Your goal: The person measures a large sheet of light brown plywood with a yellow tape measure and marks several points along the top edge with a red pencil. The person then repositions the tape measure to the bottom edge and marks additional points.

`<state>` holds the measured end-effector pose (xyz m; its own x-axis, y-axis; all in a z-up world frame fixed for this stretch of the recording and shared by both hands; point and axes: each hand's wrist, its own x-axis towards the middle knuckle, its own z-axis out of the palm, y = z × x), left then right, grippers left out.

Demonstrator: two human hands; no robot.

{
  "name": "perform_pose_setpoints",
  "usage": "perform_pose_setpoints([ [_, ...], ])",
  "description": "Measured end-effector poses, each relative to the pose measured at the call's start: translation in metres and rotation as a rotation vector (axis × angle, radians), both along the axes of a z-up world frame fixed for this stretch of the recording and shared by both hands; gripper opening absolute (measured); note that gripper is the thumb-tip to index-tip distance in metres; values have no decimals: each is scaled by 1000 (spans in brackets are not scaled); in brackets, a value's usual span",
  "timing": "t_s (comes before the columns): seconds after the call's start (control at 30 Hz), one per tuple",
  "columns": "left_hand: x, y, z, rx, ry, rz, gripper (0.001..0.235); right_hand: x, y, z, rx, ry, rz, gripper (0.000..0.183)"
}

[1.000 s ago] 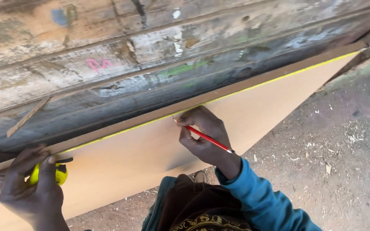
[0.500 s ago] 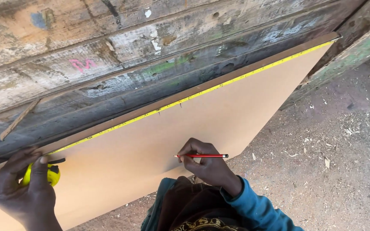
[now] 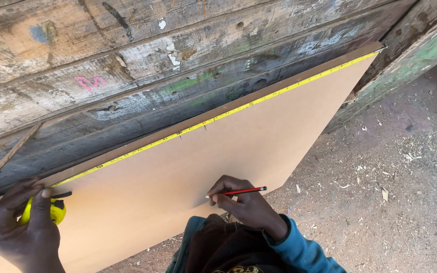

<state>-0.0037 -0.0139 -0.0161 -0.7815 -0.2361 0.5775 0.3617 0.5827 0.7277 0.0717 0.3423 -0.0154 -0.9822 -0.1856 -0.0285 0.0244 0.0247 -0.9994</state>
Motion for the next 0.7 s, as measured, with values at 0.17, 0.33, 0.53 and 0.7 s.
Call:
perform_pose_setpoints([
  [0.17, 0, 3, 4, -3, -2, 23, 17, 6, -3, -5, 71, -88, 108, 10],
  [0.33, 2, 5, 9, -47, -19, 22, 18, 18, -2, -15, 143, -120, 210, 9],
  [0.53, 1, 6, 9, -14, -19, 18, 18, 33, 3, -26, 239, -124, 315, 11],
  [0.7, -1, 5, 7, 11, 3, 8, 18, 45, 8, -31, 283, -54, 311, 11],
])
